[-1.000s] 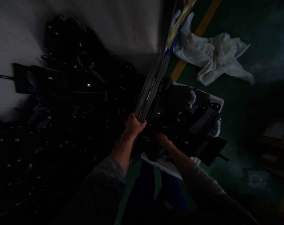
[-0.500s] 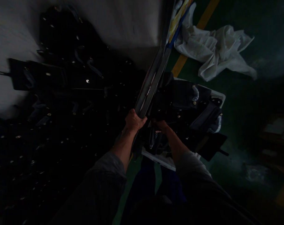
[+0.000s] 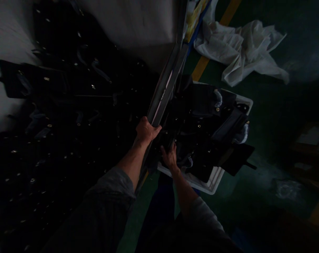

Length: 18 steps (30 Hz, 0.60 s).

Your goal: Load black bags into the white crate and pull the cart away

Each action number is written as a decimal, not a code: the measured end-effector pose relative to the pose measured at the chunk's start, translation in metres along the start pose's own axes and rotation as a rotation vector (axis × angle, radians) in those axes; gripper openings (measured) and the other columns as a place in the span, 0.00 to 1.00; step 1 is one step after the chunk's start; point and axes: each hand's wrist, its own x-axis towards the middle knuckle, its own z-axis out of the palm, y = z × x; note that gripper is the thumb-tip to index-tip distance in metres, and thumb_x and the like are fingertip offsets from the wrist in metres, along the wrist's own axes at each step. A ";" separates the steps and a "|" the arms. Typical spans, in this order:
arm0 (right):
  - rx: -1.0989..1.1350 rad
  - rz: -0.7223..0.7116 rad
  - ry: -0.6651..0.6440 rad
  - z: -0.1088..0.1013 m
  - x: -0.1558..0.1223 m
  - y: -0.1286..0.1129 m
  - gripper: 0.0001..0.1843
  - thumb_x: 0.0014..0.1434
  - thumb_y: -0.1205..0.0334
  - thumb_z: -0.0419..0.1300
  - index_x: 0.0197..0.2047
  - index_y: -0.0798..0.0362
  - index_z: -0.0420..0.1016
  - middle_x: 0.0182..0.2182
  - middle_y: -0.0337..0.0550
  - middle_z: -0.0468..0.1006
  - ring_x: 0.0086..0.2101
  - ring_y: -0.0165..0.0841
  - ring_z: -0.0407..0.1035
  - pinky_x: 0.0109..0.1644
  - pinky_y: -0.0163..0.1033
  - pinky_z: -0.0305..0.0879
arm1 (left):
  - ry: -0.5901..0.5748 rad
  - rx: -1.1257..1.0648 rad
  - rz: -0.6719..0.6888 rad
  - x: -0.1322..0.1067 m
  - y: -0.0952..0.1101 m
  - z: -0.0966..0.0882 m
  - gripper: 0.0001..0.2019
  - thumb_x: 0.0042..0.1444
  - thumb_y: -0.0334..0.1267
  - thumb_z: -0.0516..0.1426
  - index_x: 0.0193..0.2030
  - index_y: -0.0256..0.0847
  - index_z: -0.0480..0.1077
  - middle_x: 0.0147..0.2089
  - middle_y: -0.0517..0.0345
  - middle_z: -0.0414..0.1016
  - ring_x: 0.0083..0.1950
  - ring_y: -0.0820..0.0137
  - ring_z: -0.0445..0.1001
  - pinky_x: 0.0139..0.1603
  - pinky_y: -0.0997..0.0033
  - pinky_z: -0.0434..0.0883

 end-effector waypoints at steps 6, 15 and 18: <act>-0.020 0.306 -0.169 0.065 0.056 -0.053 0.53 0.67 0.58 0.57 0.83 0.70 0.32 0.80 0.75 0.28 0.77 0.74 0.31 0.66 0.80 0.62 | 0.061 0.013 0.022 -0.003 0.001 0.007 0.35 0.50 0.56 0.68 0.57 0.32 0.72 0.54 0.37 0.83 0.57 0.46 0.82 0.58 0.55 0.76; 0.001 0.116 -0.101 0.025 -0.017 0.008 0.74 0.58 0.32 0.69 0.82 0.74 0.33 0.78 0.81 0.43 0.78 0.63 0.42 0.79 0.60 0.50 | 0.043 -0.027 0.026 -0.011 0.000 0.004 0.36 0.50 0.56 0.68 0.59 0.30 0.71 0.54 0.34 0.82 0.57 0.46 0.81 0.60 0.54 0.76; 0.021 0.030 -0.103 0.003 -0.066 0.041 0.72 0.57 0.31 0.70 0.83 0.68 0.37 0.78 0.74 0.49 0.77 0.57 0.48 0.78 0.54 0.55 | 0.012 -0.059 0.021 -0.012 -0.002 -0.002 0.38 0.51 0.57 0.67 0.60 0.31 0.70 0.57 0.32 0.81 0.60 0.44 0.80 0.62 0.51 0.75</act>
